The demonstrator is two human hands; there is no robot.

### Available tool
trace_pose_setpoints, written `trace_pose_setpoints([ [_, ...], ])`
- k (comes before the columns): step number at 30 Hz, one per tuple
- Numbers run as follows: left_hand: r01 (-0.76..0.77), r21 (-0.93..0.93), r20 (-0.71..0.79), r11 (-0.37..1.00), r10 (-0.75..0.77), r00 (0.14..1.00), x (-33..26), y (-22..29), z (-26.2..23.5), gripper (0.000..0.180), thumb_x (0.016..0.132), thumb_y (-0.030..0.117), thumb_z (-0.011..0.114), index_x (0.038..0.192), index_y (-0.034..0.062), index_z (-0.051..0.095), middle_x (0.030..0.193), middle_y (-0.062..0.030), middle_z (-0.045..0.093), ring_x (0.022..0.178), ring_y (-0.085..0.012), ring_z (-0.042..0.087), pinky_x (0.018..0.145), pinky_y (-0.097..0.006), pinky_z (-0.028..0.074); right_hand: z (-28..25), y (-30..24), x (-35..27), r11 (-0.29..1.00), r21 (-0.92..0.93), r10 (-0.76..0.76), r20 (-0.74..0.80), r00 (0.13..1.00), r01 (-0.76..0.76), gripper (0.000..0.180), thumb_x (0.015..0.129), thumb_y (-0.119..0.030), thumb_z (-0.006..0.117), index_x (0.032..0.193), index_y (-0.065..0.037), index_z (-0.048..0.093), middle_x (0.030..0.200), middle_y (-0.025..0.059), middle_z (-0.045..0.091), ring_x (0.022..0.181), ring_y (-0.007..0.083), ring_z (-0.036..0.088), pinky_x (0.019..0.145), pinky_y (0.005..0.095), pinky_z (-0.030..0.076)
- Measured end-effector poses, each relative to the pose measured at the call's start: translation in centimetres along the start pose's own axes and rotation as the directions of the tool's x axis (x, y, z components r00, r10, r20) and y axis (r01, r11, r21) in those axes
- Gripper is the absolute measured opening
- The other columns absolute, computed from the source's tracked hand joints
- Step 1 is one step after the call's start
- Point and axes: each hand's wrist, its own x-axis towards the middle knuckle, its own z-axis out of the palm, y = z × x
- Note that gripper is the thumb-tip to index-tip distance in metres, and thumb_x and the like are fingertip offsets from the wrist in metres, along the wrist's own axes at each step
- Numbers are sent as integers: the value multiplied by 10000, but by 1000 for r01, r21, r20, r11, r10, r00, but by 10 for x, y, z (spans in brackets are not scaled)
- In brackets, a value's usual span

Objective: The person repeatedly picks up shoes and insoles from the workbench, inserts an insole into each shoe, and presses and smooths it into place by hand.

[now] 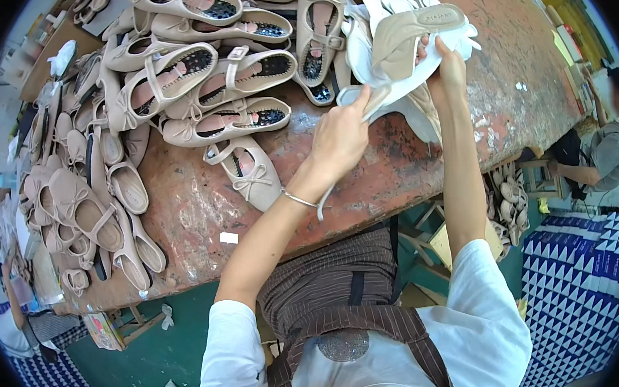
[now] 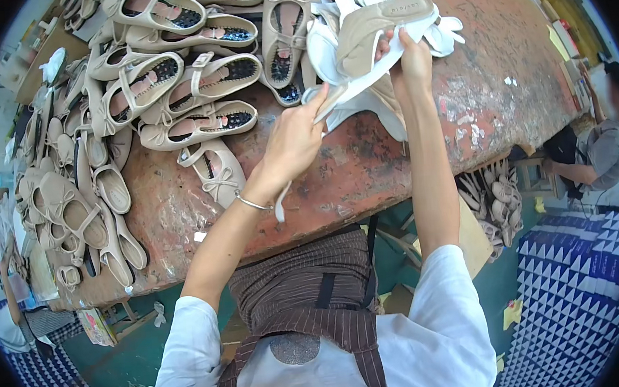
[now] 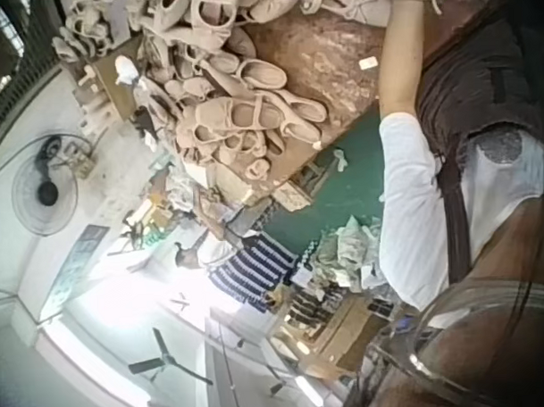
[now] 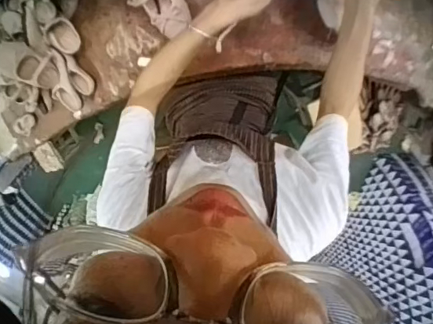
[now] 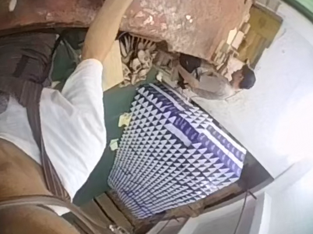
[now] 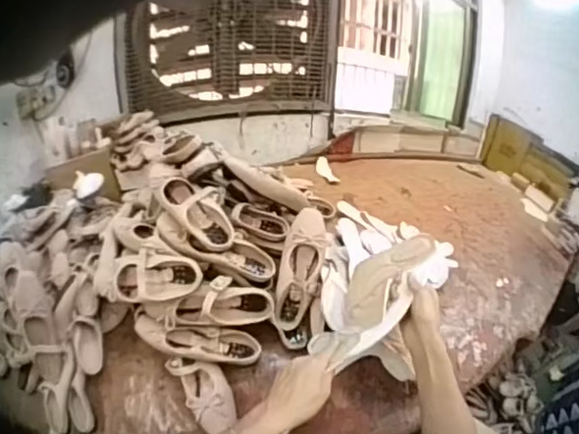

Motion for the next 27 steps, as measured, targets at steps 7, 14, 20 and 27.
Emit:
trace_pose_setpoints([
  [7, -43, 525, -227, 850, 189, 955, -6, 34, 10, 617, 813, 22, 579, 1417, -32, 465, 834, -163, 662, 716, -282, 688, 592, -396, 558, -19, 3, 6, 991, 119, 75, -105, 992, -63, 175, 1043, -119, 384, 1166, 0, 421, 884, 78, 537, 687, 155, 498, 634, 328, 466],
  [14, 7, 620, -178, 784, 132, 975, -18, 40, 15, 631, 815, 49, 605, 1428, -10, 465, 867, -153, 671, 703, -254, 686, 588, -377, 562, -48, 15, -1, 985, 143, 127, -235, 964, -95, 179, 1042, -136, 414, 1137, 12, 450, 871, 80, 550, 668, 155, 505, 631, 315, 485],
  [20, 114, 465, -298, 878, 34, 954, -34, 9, -26, 650, 836, 42, 595, 1467, 56, 439, 1012, -152, 618, 887, -299, 655, 716, -431, 536, -104, -8, -8, 978, 189, 127, -220, 967, -85, 206, 1014, -152, 508, 1148, 5, 507, 1006, 92, 611, 816, 149, 592, 683, 291, 528],
  [27, -291, 123, -408, 949, 316, 857, 62, 25, 33, 786, 801, 401, 732, 1451, 58, 453, 1334, -226, 486, 1205, -391, 511, 988, -453, 465, -21, 14, -71, 979, 151, 136, 30, 990, -139, 350, 992, -151, 565, 1298, 8, 505, 1207, 111, 609, 1075, 211, 621, 935, 383, 506],
])
